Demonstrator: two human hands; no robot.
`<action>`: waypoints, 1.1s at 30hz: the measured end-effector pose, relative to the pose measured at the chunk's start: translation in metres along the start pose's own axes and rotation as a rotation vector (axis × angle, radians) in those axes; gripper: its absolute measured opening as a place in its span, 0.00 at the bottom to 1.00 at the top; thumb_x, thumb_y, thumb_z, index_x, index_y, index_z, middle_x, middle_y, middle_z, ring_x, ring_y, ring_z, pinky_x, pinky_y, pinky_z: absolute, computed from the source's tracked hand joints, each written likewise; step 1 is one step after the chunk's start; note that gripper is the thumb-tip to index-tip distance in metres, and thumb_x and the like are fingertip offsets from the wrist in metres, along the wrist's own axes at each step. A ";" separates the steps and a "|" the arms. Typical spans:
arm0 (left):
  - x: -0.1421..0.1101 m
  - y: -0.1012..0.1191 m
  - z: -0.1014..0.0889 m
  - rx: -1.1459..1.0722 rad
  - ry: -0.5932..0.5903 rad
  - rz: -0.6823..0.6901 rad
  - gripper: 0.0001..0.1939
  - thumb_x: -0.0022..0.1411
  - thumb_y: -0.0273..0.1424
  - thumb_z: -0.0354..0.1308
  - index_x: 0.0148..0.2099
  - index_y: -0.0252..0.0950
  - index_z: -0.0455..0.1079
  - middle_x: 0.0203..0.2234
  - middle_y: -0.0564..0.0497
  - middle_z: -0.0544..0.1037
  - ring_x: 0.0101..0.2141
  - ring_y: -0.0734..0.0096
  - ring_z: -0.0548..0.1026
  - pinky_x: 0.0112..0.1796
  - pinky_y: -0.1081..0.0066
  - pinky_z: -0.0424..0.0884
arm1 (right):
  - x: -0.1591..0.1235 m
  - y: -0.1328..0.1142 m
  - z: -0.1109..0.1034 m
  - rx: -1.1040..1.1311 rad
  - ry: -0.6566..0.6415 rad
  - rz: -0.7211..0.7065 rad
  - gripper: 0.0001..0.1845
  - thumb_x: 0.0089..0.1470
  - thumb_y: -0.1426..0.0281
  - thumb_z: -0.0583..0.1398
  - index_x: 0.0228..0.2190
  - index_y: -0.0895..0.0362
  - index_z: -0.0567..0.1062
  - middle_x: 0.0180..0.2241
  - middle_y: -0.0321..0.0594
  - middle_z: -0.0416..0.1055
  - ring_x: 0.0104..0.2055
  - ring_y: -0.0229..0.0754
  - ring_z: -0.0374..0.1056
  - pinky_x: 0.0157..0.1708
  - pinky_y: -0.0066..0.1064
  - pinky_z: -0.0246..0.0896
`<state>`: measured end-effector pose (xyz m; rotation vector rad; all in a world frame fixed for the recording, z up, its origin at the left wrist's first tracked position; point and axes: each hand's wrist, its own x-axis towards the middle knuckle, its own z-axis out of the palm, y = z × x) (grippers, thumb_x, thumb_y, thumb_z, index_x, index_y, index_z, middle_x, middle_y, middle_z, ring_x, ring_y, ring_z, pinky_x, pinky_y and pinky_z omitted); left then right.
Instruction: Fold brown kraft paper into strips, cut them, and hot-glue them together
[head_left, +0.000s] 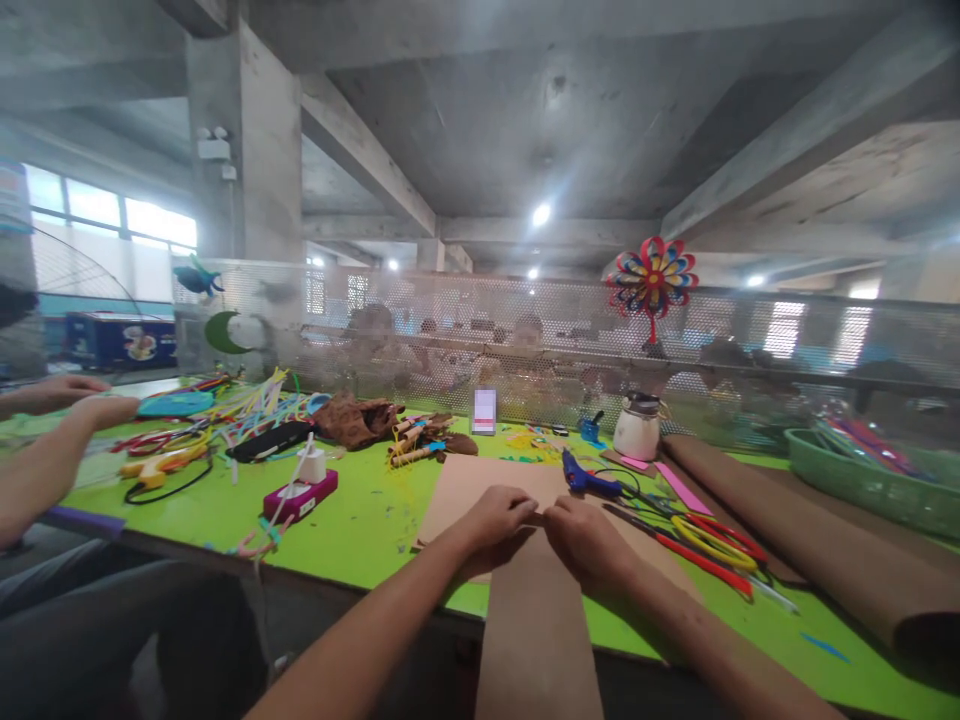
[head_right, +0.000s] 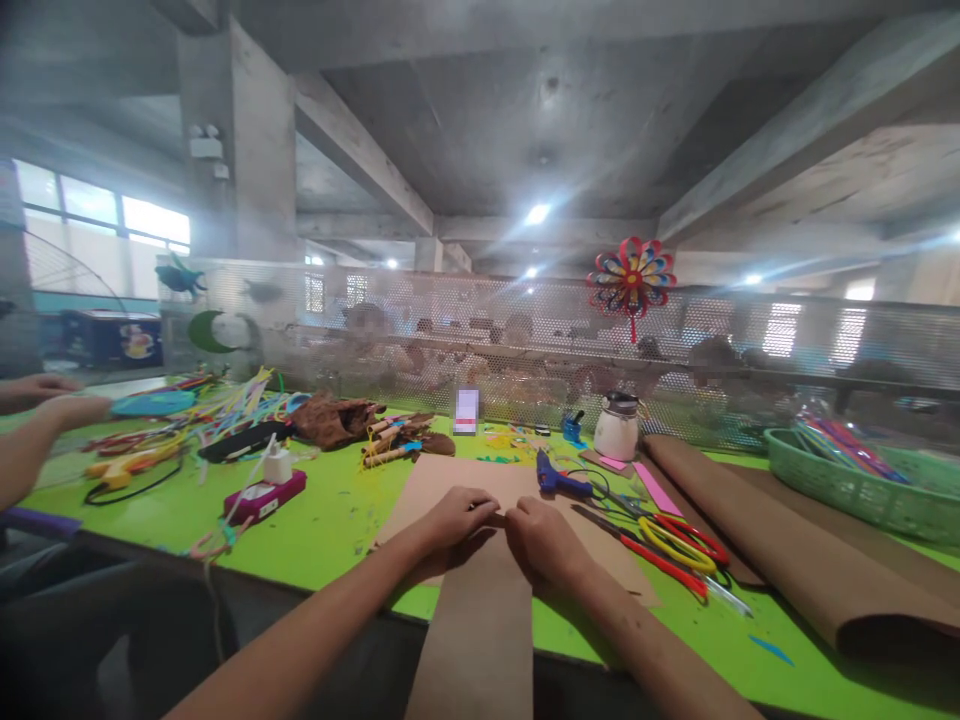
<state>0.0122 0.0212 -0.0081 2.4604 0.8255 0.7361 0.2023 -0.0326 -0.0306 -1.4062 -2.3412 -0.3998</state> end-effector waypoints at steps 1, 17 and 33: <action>0.001 -0.001 -0.001 -0.056 -0.001 -0.040 0.19 0.63 0.37 0.45 0.34 0.31 0.73 0.28 0.48 0.74 0.31 0.69 0.69 0.34 0.71 0.62 | 0.000 -0.001 -0.001 0.001 0.025 -0.004 0.10 0.58 0.77 0.52 0.33 0.60 0.74 0.31 0.43 0.69 0.32 0.39 0.63 0.31 0.28 0.52; -0.015 0.014 -0.008 -0.707 -0.093 -0.280 0.22 0.42 0.45 0.66 0.30 0.29 0.73 0.19 0.54 0.68 0.22 0.78 0.62 0.23 0.76 0.55 | -0.009 -0.009 -0.006 0.390 0.276 -0.006 0.11 0.58 0.65 0.56 0.38 0.58 0.74 0.33 0.44 0.68 0.34 0.42 0.63 0.35 0.31 0.58; -0.006 0.002 -0.009 -0.182 -0.158 -0.034 0.12 0.55 0.33 0.54 0.35 0.30 0.75 0.27 0.50 0.75 0.29 0.72 0.68 0.32 0.75 0.64 | -0.011 0.003 -0.008 0.887 0.023 0.299 0.22 0.55 0.56 0.54 0.18 0.58 0.67 0.16 0.32 0.60 0.19 0.34 0.55 0.20 0.25 0.49</action>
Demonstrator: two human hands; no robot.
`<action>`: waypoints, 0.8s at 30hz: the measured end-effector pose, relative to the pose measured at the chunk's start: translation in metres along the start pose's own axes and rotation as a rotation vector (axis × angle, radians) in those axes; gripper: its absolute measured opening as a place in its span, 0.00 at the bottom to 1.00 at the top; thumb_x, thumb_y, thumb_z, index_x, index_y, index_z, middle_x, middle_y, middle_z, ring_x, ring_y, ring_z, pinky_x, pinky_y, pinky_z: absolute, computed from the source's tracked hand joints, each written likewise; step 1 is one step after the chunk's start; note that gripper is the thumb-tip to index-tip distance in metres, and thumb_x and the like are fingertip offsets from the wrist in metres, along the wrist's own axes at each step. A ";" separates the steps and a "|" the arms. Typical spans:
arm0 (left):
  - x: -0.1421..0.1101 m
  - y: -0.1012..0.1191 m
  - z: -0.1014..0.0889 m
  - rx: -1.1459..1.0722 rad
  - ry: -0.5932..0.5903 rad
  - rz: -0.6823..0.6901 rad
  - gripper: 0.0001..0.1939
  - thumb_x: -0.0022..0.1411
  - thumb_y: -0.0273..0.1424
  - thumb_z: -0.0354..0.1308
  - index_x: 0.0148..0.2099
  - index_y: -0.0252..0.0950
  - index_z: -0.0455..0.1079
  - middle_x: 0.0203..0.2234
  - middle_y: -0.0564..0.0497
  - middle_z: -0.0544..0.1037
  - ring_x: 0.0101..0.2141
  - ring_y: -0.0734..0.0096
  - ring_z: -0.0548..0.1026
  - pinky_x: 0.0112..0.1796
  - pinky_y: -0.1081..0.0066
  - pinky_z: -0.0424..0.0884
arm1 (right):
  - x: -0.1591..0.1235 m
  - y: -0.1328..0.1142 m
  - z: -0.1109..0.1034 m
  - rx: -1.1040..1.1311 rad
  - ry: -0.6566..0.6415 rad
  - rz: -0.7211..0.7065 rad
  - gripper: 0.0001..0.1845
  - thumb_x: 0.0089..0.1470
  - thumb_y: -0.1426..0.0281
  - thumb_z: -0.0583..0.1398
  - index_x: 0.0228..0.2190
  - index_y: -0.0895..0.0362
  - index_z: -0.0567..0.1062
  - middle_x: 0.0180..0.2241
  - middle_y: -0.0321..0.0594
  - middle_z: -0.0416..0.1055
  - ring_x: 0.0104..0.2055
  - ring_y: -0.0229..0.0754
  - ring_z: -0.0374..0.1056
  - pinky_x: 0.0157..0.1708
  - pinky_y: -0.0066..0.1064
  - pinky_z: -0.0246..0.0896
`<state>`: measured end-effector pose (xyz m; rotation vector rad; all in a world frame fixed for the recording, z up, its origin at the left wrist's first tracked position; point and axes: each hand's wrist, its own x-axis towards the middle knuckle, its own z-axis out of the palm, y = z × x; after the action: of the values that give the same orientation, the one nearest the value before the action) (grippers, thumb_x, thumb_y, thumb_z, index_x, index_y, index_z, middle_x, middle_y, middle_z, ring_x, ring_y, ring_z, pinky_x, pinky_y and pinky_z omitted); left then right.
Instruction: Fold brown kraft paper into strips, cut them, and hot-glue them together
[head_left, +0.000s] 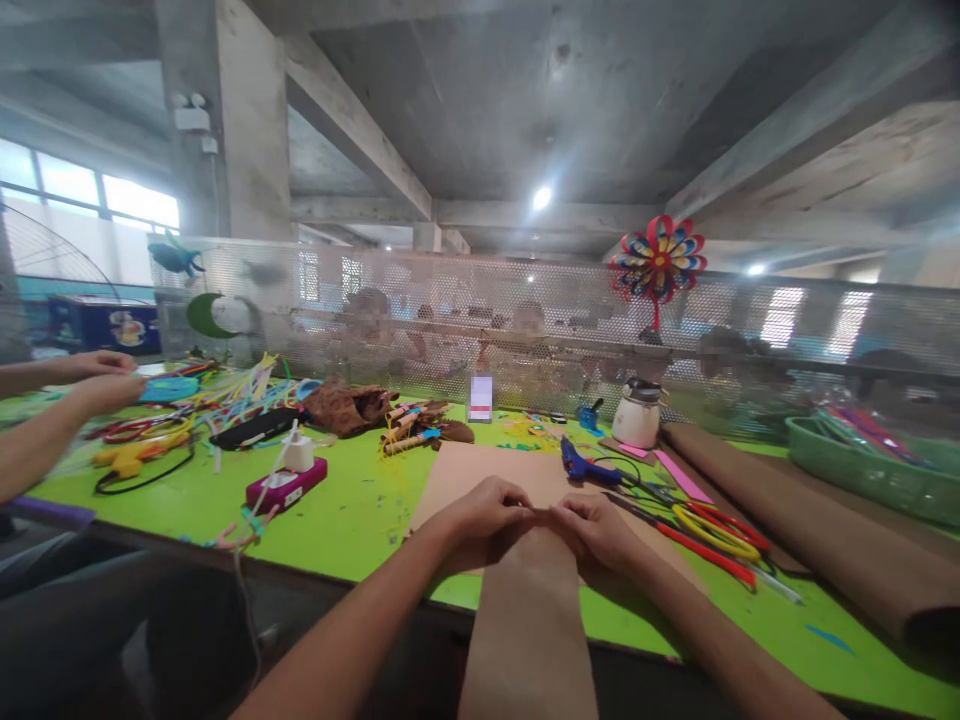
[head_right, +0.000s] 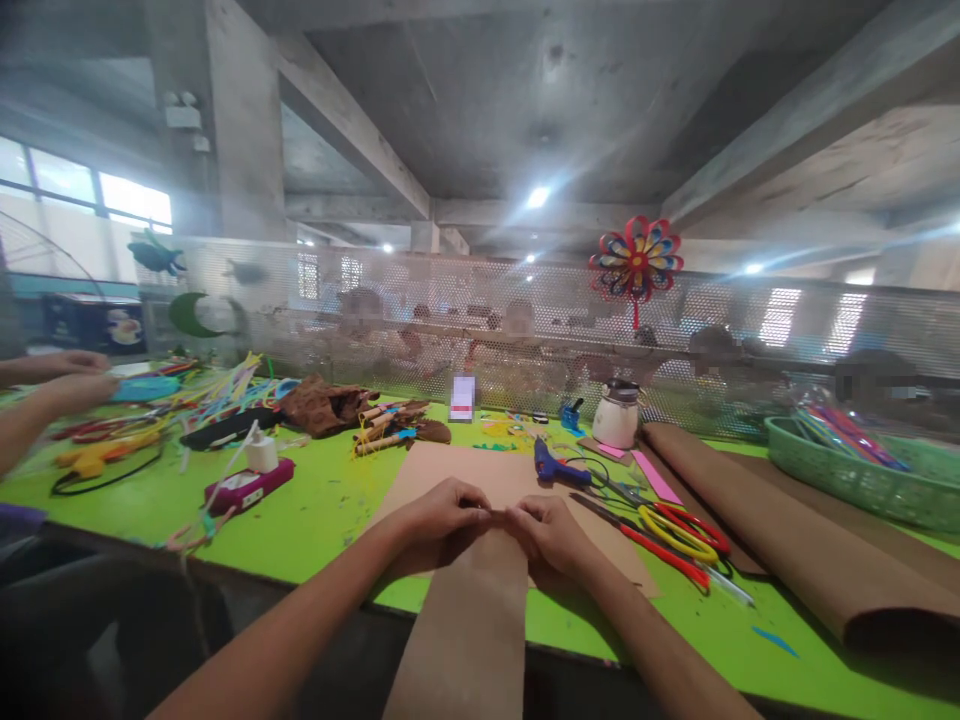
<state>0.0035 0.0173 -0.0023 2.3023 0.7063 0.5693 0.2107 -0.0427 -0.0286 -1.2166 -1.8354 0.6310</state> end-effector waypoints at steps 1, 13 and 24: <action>-0.001 0.002 0.000 -0.005 -0.007 0.001 0.12 0.55 0.33 0.54 0.35 0.30 0.75 0.27 0.51 0.75 0.29 0.72 0.68 0.32 0.75 0.64 | -0.001 -0.002 -0.001 0.012 -0.027 0.007 0.22 0.55 0.55 0.54 0.20 0.59 0.69 0.16 0.32 0.62 0.19 0.34 0.56 0.19 0.25 0.49; 0.005 0.005 0.003 0.053 -0.027 0.108 0.14 0.59 0.34 0.52 0.40 0.31 0.75 0.31 0.49 0.77 0.32 0.70 0.70 0.36 0.74 0.65 | 0.001 -0.013 -0.004 0.151 -0.089 0.014 0.22 0.50 0.54 0.59 0.20 0.61 0.71 0.16 0.30 0.59 0.19 0.31 0.50 0.20 0.25 0.45; 0.007 0.005 0.005 0.043 0.045 0.079 0.12 0.57 0.33 0.53 0.36 0.29 0.72 0.28 0.49 0.75 0.30 0.71 0.70 0.34 0.75 0.64 | 0.011 0.002 0.000 0.393 0.072 0.123 0.20 0.41 0.57 0.67 0.20 0.60 0.69 0.16 0.32 0.64 0.17 0.29 0.52 0.17 0.24 0.44</action>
<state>0.0132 0.0162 -0.0006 2.3721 0.6566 0.6498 0.2100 -0.0318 -0.0258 -1.0748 -1.4952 0.9533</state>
